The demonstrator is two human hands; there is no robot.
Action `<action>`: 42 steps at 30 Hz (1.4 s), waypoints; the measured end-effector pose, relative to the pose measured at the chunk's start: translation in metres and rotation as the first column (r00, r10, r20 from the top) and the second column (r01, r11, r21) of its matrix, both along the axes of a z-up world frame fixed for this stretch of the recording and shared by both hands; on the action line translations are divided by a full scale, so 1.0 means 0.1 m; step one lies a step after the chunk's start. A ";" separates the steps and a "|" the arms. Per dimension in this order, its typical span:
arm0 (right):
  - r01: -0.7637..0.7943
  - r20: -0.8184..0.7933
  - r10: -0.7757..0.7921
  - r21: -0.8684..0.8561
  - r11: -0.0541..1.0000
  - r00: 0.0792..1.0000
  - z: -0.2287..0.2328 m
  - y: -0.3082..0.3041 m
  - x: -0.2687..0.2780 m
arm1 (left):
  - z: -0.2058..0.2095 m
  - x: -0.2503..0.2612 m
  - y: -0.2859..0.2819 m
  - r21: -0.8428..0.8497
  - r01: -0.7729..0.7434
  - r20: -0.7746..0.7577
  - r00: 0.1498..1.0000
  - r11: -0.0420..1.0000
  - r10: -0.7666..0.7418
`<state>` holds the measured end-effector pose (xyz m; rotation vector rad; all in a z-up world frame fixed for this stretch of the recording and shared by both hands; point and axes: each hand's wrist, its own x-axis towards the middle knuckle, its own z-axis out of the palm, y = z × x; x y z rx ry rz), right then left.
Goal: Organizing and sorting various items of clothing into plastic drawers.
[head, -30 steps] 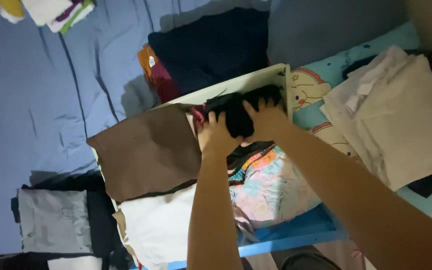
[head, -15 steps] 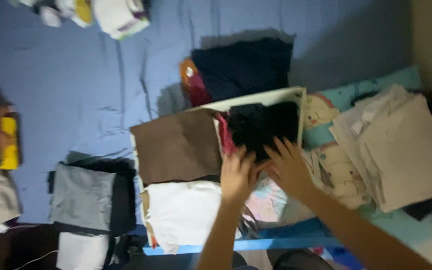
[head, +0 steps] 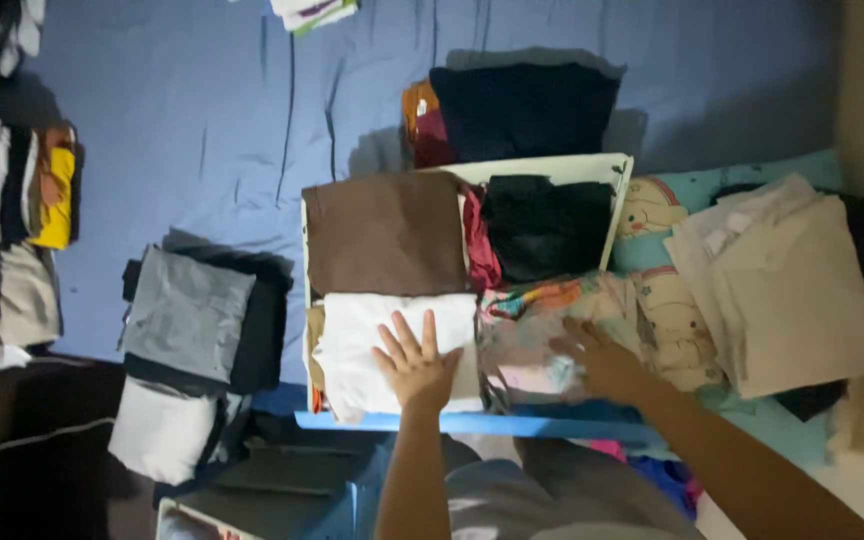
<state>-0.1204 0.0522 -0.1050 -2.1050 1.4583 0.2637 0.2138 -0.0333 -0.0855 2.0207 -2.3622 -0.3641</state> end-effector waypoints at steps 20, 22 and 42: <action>0.823 0.493 -0.775 0.185 0.537 0.395 -0.61 -0.11 0.14 | 0.23 0.14 0.38 0.270 0.057 -0.123 0.992 0.961 -0.024; 0.805 0.511 -0.829 0.379 0.456 0.229 -0.60 -0.19 0.06 | 0.22 0.08 0.35 0.294 0.029 -0.063 0.998 0.955 -0.011; 0.898 0.095 -0.981 0.396 0.192 0.168 -1.26 0.41 0.24 | 0.25 0.16 0.39 0.268 0.057 -0.105 0.994 0.962 -0.029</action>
